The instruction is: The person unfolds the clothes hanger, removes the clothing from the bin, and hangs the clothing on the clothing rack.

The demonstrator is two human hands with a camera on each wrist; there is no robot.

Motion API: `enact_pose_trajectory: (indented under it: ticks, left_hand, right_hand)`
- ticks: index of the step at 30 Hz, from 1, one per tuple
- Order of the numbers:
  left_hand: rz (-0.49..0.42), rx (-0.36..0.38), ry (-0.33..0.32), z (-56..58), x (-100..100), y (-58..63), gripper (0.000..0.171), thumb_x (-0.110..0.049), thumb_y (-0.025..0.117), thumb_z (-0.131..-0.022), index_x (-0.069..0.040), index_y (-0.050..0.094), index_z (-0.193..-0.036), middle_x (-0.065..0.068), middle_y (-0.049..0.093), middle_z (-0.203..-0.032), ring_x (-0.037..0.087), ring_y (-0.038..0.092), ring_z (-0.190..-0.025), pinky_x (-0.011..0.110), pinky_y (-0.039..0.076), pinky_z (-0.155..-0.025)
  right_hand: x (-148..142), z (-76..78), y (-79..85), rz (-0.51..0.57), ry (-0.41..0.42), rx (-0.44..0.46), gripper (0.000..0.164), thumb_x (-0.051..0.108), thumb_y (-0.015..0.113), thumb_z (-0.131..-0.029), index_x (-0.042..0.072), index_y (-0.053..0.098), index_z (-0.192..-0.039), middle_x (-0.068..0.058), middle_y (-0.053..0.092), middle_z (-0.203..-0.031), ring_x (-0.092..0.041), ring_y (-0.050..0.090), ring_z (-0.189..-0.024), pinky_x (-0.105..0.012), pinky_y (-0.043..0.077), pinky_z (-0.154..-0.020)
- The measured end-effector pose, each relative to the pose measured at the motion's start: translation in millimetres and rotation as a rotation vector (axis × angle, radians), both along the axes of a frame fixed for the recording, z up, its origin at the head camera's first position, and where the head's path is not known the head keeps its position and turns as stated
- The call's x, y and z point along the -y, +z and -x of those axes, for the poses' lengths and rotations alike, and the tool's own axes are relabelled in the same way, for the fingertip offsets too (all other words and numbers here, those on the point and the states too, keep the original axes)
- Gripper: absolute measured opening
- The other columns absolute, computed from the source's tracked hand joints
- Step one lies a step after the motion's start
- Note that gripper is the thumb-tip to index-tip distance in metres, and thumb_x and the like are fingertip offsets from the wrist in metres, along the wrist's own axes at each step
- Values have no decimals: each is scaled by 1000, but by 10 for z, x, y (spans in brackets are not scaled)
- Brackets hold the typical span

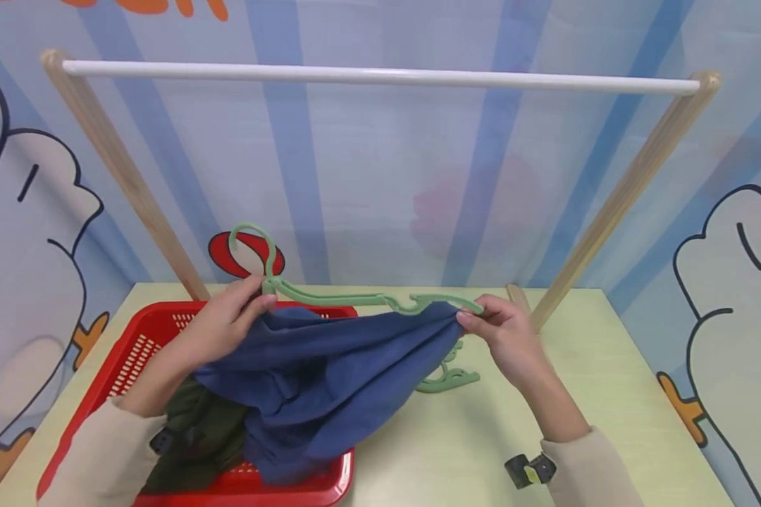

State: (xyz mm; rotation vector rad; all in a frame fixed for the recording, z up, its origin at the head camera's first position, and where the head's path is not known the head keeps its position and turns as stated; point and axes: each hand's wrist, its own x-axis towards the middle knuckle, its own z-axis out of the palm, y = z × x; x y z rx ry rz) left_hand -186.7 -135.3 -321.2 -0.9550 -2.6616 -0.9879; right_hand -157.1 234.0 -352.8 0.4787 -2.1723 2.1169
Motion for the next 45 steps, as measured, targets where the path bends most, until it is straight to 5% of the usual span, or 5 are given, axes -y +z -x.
enact_pose_trajectory:
  ticks: [5,15,26,33,45]
  left_hand:
    - [61,-144,62,8,-13,118,14,-9,55,-90,-5,45,-82,0,39,-63,11,34,-48,27,31,-47]
    - [111,-174,94,23,-11,83,17,-11,58,-89,-3,44,-82,2,38,-63,13,36,-48,27,30,-46]
    - [-131,29,-15,56,-121,20,25,-9,48,-95,1,37,-115,7,42,-76,17,40,-61,30,36,-57]
    - [-150,53,1,63,-189,17,8,-12,49,-95,-5,45,-95,4,44,-73,16,41,-58,29,37,-56]
    - [-111,-107,32,24,-180,205,7,-7,56,-90,-4,50,-88,4,55,-73,13,42,-55,28,37,-51]
  right_hand:
    - [-74,-10,127,113,29,-52,26,-9,53,-87,11,68,-82,3,64,-82,-10,58,-79,-20,47,-73]
    - [-184,-12,165,219,137,-138,29,-18,47,-86,0,69,-87,-4,65,-89,-15,60,-82,-23,49,-75]
    - [-89,-15,77,126,114,-102,26,-15,48,-87,4,68,-87,-2,64,-88,-14,57,-82,-23,49,-74]
    - [-49,-9,58,130,138,-69,27,-15,49,-87,4,68,-87,-2,65,-86,-13,59,-84,-23,50,-74]
    - [-124,-8,214,138,3,-39,24,-11,51,-87,5,69,-84,-1,65,-81,-13,61,-77,-21,49,-72]
